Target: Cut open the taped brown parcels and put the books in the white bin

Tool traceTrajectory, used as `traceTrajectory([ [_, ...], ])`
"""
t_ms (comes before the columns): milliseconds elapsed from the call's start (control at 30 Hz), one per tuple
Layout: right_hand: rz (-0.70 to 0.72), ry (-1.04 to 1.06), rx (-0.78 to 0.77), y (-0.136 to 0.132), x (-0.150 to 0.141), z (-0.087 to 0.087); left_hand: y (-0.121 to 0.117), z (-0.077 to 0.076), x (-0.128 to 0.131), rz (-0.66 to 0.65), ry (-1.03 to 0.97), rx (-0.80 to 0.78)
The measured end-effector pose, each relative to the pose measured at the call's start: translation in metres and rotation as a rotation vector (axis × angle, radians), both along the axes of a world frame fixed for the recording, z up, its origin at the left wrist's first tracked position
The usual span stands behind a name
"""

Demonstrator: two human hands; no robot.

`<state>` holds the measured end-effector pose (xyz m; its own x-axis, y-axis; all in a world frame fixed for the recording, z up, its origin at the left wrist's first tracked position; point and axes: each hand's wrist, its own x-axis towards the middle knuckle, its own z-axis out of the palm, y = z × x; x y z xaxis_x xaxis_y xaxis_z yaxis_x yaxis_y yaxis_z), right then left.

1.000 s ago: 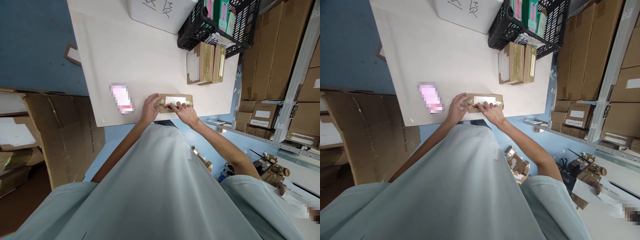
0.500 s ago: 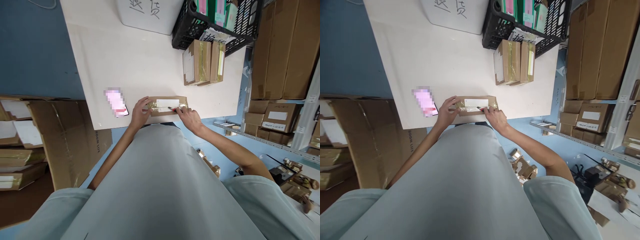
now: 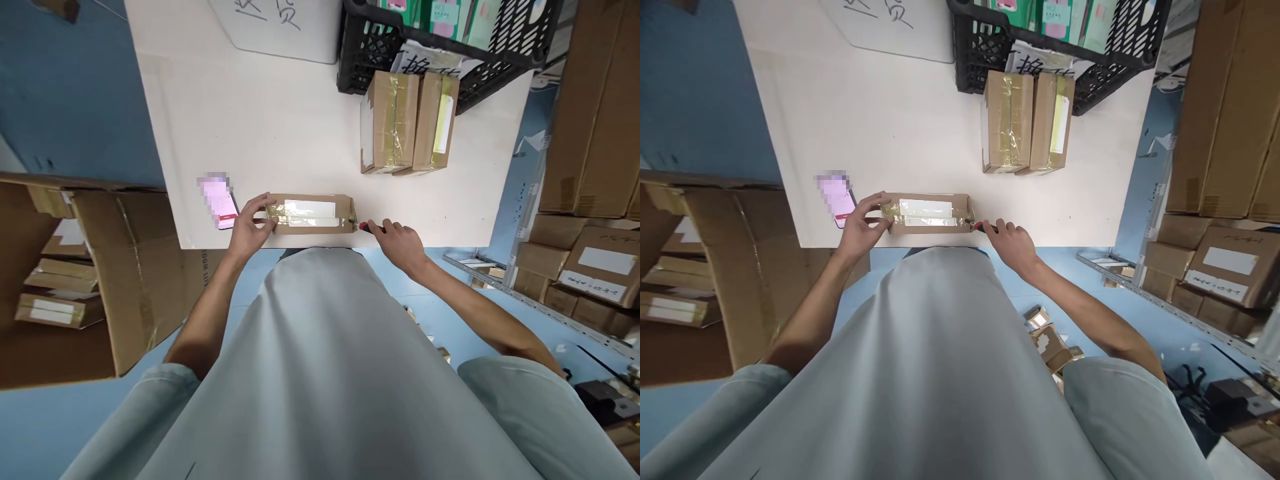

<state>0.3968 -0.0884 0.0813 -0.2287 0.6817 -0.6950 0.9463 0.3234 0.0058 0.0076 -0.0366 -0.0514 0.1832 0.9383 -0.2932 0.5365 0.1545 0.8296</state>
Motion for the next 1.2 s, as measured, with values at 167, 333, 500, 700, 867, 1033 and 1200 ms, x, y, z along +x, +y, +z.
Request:
traceTrajectory([
  [167, 0.044, 0.062, 0.006, 0.000, -0.008, -0.018, 0.007, 0.011, 0.004, -0.127, 0.149, 0.084],
  [333, 0.085, 0.119, 0.003, 0.010, -0.038, -0.025, 0.018, 0.018, 0.001, -0.294, 0.347, 0.129],
  [500, 0.109, 0.143, -0.001, 0.025, -0.076, -0.030, 0.030, 0.012, 0.002, -0.380, 0.428, 0.174],
  [700, 0.077, 0.099, 0.032, 0.029, -0.099, -0.034, 0.037, -0.007, 0.002, -0.376, 0.373, 0.240],
  [867, 0.050, 0.077, 0.075, 0.022, -0.103, -0.033, 0.036, -0.021, 0.001, -0.376, 0.304, 0.287],
  [1033, 0.011, 0.023, 0.074, 0.027, -0.117, -0.031, 0.029, -0.025, 0.001, -0.377, 0.305, 0.263],
  [1200, -0.037, -0.048, 0.072, 0.024, -0.115, -0.023, 0.026, -0.023, 0.001, -0.365, 0.267, 0.250],
])
